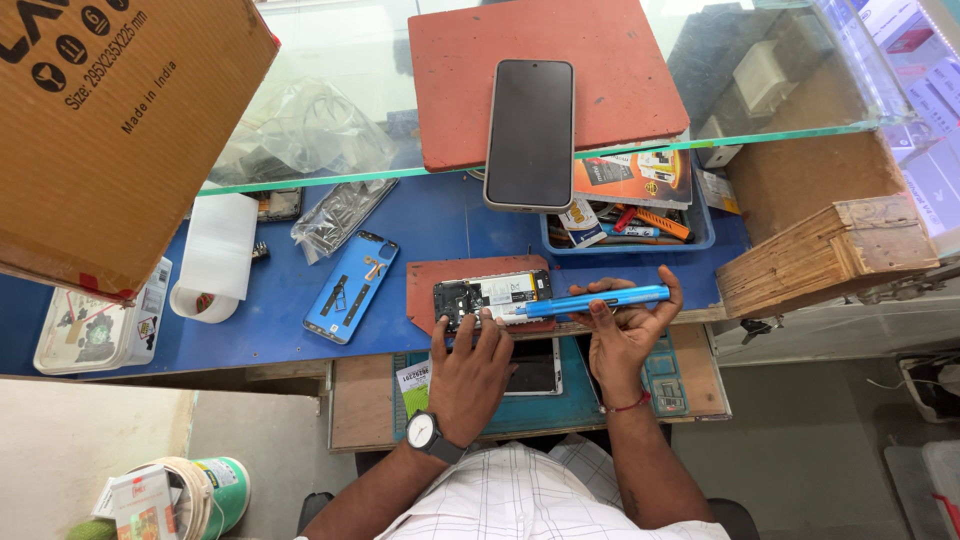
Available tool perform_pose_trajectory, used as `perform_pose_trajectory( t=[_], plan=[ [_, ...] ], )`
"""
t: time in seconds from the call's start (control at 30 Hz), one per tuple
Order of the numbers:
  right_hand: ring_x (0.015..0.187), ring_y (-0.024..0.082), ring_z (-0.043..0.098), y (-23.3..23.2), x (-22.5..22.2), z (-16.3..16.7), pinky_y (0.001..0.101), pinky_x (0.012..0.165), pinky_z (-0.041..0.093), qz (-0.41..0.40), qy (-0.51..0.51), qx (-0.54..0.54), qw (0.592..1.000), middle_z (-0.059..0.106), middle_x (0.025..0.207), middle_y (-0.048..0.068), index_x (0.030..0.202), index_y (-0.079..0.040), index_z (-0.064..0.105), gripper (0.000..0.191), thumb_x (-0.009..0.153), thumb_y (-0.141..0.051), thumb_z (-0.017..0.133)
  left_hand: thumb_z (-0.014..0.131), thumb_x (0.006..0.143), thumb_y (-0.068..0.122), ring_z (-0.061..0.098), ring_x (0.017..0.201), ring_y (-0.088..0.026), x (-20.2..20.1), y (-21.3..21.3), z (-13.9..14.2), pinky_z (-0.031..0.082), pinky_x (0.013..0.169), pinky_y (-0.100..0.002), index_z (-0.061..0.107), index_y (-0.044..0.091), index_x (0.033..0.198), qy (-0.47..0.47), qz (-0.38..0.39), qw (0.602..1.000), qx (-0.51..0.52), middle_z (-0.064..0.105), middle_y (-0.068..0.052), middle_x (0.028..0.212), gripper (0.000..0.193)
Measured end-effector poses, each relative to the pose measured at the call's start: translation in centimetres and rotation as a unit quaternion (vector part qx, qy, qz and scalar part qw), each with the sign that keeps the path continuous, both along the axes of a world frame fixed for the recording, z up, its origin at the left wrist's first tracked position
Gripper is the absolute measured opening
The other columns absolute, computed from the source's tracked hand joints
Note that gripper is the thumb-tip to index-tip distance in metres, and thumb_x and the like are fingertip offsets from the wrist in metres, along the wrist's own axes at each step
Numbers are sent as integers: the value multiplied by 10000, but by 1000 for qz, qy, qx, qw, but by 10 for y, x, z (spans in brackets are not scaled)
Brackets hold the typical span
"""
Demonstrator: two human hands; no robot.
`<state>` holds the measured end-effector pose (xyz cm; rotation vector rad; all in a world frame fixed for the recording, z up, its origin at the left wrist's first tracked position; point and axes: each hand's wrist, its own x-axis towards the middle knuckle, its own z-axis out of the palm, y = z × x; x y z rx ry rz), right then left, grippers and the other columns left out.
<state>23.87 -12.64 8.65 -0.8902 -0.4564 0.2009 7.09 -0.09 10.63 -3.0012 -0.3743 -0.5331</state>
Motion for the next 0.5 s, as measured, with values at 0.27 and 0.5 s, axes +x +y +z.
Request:
perform_pose_trajectory(
  t=[0.27, 0.5],
  plan=[
    [1025, 304, 753, 0, -1, 2, 406, 802, 702, -14, -9, -16, 1000, 669, 1156, 160, 1558, -237, 159, 836, 974, -47, 726, 724, 869, 422, 428, 1322, -273, -2, 0, -1, 274, 1095, -548, 579, 120, 1312, -5, 2, 1000, 11, 534, -96, 1387, 555],
    [1013, 299, 756, 0, -4, 2, 413, 800, 710, -18, -18, -29, 999, 668, 1143, 153, 1556, -241, 145, 843, 973, -58, 725, 723, 869, 412, 428, 1323, -281, -4, 0, 0, 280, 1093, -530, 581, 110, 1321, -14, -1, 1000, 10, 536, -106, 1391, 562]
  ],
)
